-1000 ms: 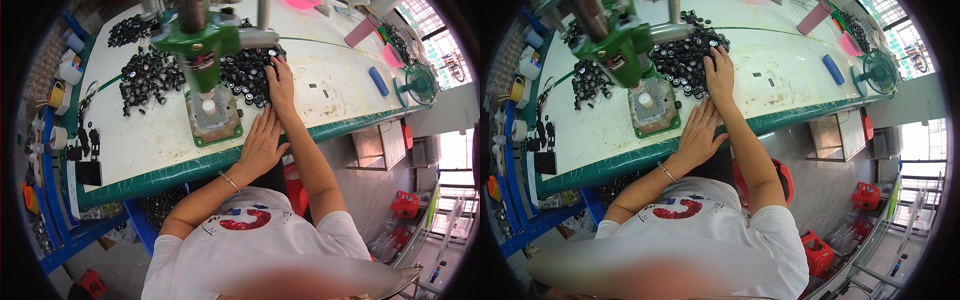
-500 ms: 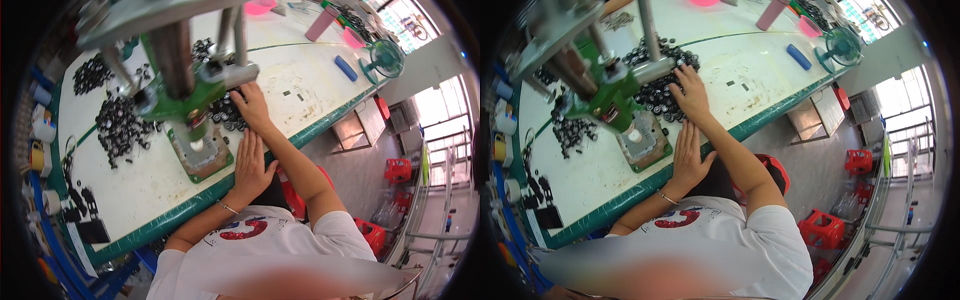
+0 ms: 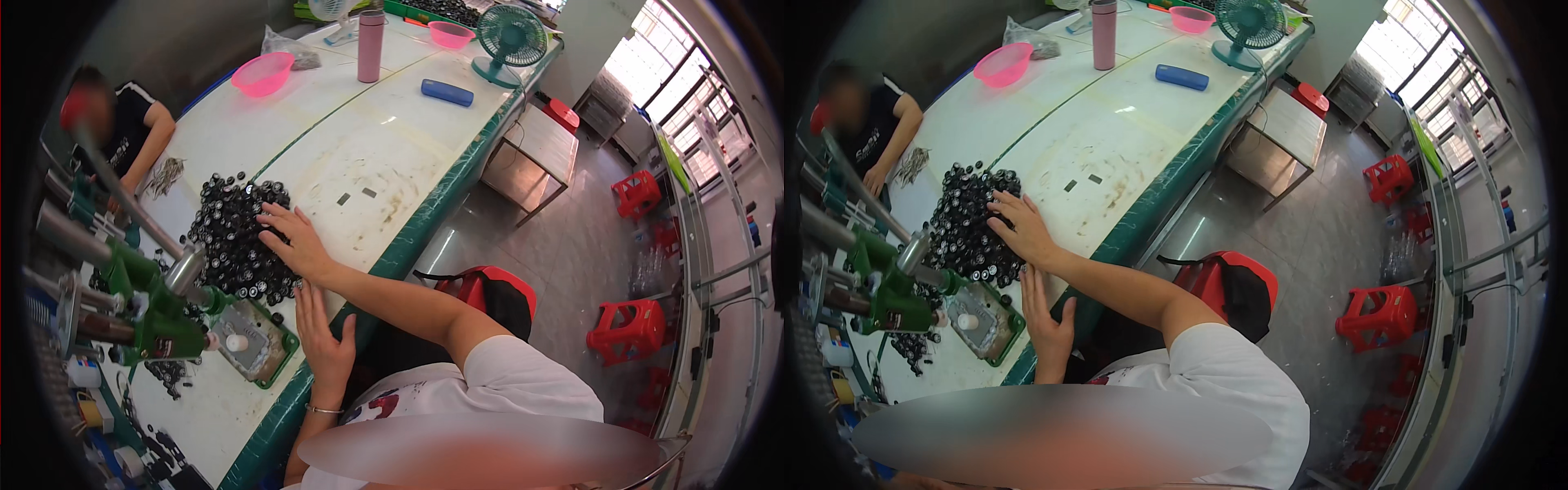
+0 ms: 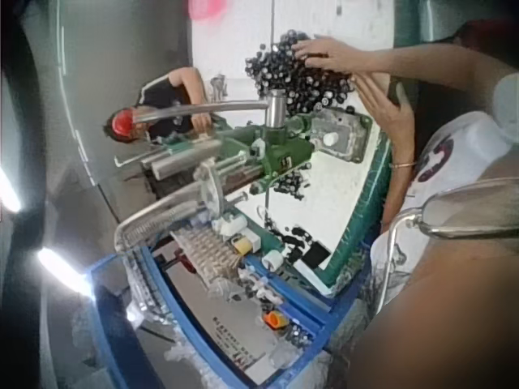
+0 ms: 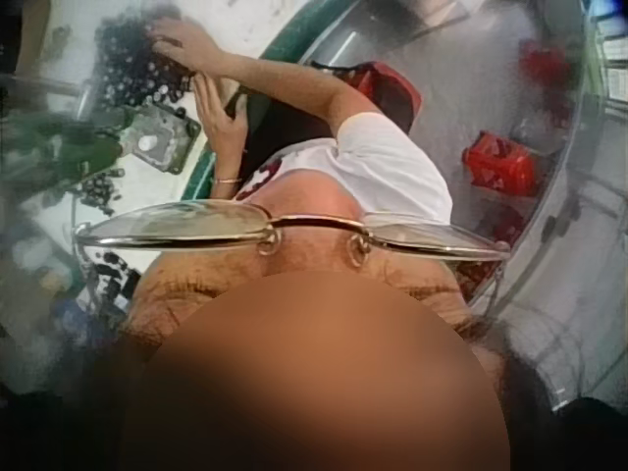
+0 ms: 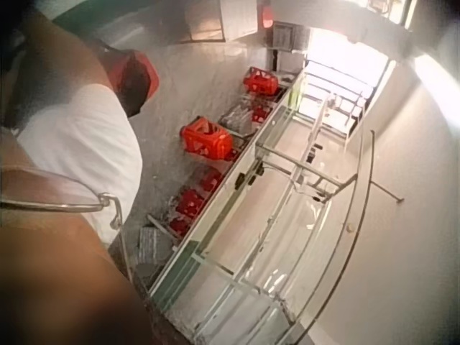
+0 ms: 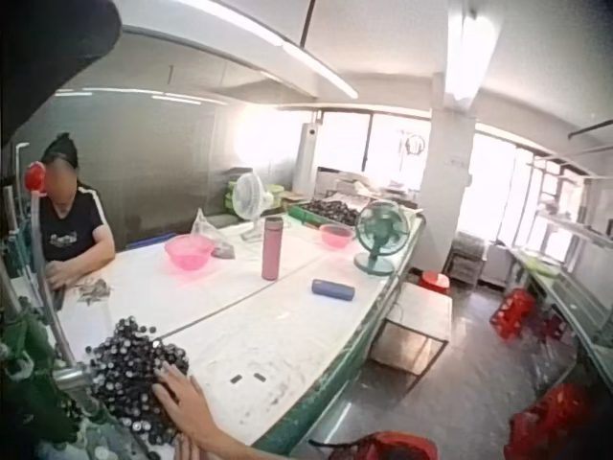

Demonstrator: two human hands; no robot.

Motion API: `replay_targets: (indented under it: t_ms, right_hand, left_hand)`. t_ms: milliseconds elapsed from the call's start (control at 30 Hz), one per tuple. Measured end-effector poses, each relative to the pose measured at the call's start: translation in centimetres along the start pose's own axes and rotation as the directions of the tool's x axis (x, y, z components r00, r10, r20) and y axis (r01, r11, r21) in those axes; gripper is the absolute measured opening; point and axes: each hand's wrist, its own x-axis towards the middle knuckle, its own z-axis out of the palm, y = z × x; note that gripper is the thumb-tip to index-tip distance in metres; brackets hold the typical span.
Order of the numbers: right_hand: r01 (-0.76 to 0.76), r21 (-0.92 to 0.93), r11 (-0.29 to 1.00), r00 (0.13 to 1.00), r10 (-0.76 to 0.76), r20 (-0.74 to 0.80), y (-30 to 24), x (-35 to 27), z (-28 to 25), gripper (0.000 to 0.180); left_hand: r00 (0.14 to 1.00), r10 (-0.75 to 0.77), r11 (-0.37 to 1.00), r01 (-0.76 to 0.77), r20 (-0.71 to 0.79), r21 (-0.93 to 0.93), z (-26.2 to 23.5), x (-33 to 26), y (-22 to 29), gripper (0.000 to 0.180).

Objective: The person assembles small black components by hand using a manual press machine on a factory workbench, taking components from storage bins and pressing them into assembled parts.

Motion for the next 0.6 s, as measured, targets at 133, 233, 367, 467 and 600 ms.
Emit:
replay_targets:
  t_ms: [133, 233, 367, 467, 600]
  right_hand:
    - [0.013, -0.025, 1.0, 0.999, -0.014, -0.032, 2.2, 3.3, -1.7, 0.042]
    - [-0.015, -0.143, 0.99, 0.999, 0.01, -0.037, 4.0, 6.6, -2.7, 0.048]
    - [0.006, -0.276, 0.961, 0.973, 0.058, 0.222, 4.6, 8.1, -2.0, 0.054]
    - [0.086, -0.267, 0.96, 0.978, -0.03, 0.207, 4.3, 6.7, -0.7, 0.058]
    - [0.089, -0.2, 0.976, 0.973, -0.043, 0.226, 4.1, 5.7, -0.7, 0.063]
  left_hand:
    - [0.999, -0.038, 0.999, 0.039, 0.005, -0.023, -0.2, 0.1, 0.6, 0.062]
    - [0.997, -0.073, 0.997, 0.073, 0.006, -0.024, -0.2, 0.1, 1.0, 0.059]
    - [0.993, -0.117, 0.992, 0.116, -0.026, -0.04, -0.3, 0.3, 1.2, 0.056]
    - [0.984, -0.159, 0.986, 0.155, -0.083, -0.053, -0.1, 0.2, 1.6, 0.05]
    - [0.994, -0.066, 0.995, 0.072, -0.091, 0.07, 0.7, 0.7, 1.8, 0.047]
